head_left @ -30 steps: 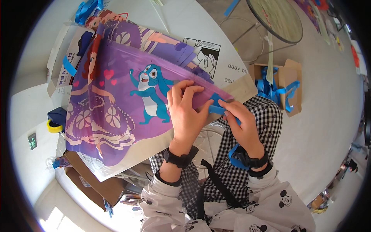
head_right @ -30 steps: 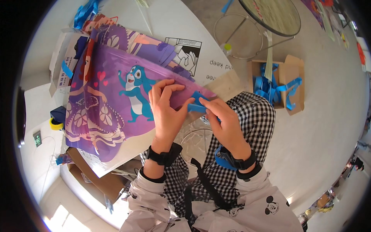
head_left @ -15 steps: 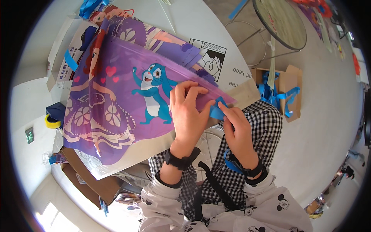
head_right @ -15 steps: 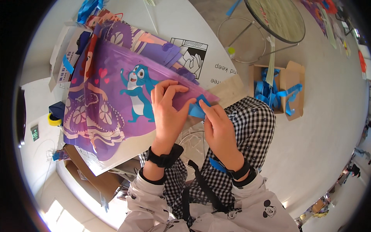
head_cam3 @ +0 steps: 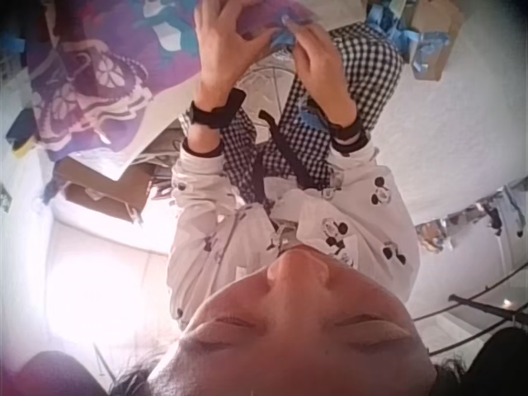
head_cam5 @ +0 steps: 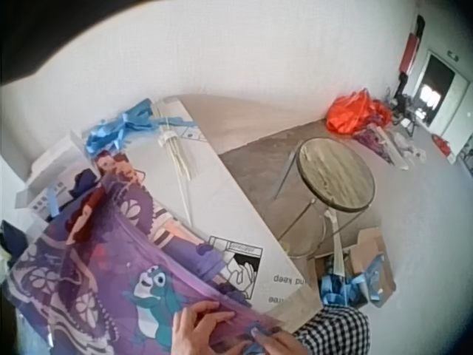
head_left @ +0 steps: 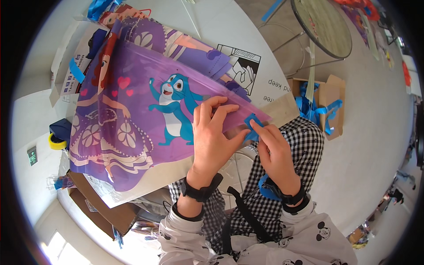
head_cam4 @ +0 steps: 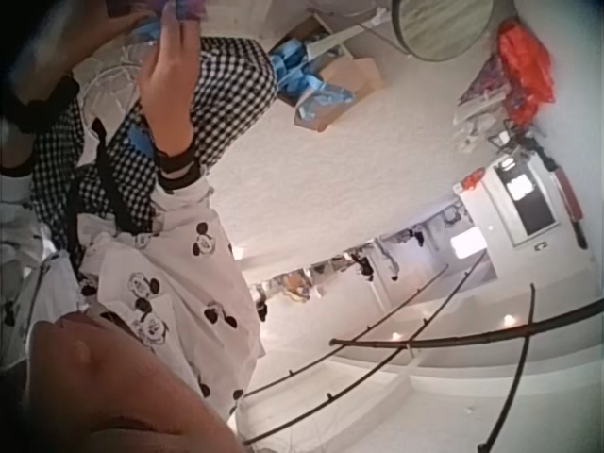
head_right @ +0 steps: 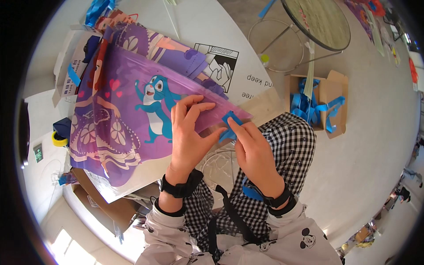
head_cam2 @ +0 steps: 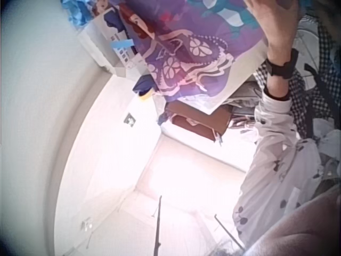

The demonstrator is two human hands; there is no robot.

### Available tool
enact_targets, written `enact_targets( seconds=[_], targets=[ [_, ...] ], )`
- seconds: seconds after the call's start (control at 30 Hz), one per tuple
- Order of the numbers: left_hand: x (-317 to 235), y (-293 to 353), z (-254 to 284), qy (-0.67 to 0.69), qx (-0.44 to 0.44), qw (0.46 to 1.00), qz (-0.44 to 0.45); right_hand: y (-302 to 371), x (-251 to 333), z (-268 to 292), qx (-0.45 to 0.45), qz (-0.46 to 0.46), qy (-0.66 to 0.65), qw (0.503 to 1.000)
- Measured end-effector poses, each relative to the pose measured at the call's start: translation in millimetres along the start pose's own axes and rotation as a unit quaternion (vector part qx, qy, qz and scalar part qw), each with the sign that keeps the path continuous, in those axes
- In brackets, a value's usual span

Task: Assembling a purple character-themed kite by attaching support rods and decorative ribbons using tape.

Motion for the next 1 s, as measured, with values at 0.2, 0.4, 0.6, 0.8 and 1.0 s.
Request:
enact_targets(
  seconds=[0.2, 0.4, 0.6, 0.8, 1.0],
  targets=[
    [1.0, 0.5, 0.4, 0.000, -0.003, 1.000, -0.001, 0.6, -0.8, -1.3, -0.002, 0.002, -0.006, 1.000],
    [3.0, 0.2, -0.5, 0.002, -0.003, 1.000, -0.006, -1.6, 1.3, -3.1, 0.001, 0.010, -0.013, 1.000],
    [1.7, -0.8, -0.9, 0.003, -0.002, 1.000, -0.002, -2.2, 1.3, -2.7, -0.002, 0.011, -0.017, 1.000],
    [2.7, 0.7, -0.4, 0.002, -0.003, 1.000, -0.001, -3.1, 1.9, -4.6, -0.003, 0.015, -0.022, 1.000],
    [-0.1, -0.4, -0.8, 0.005, 0.004, 1.000, 0.003, -3.5, 1.2, -2.5, -0.007, 0.016, -0.023, 1.000]
  ],
)
Point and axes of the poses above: each hand's wrist, its own y-axis away from the middle knuckle, its own z-axis out of the back of the hand, x = y × z, the point moved 5 cm from there along -y, towards the middle knuckle, and after that the axes turned 3 degrees about y, right-handed, at the moved point
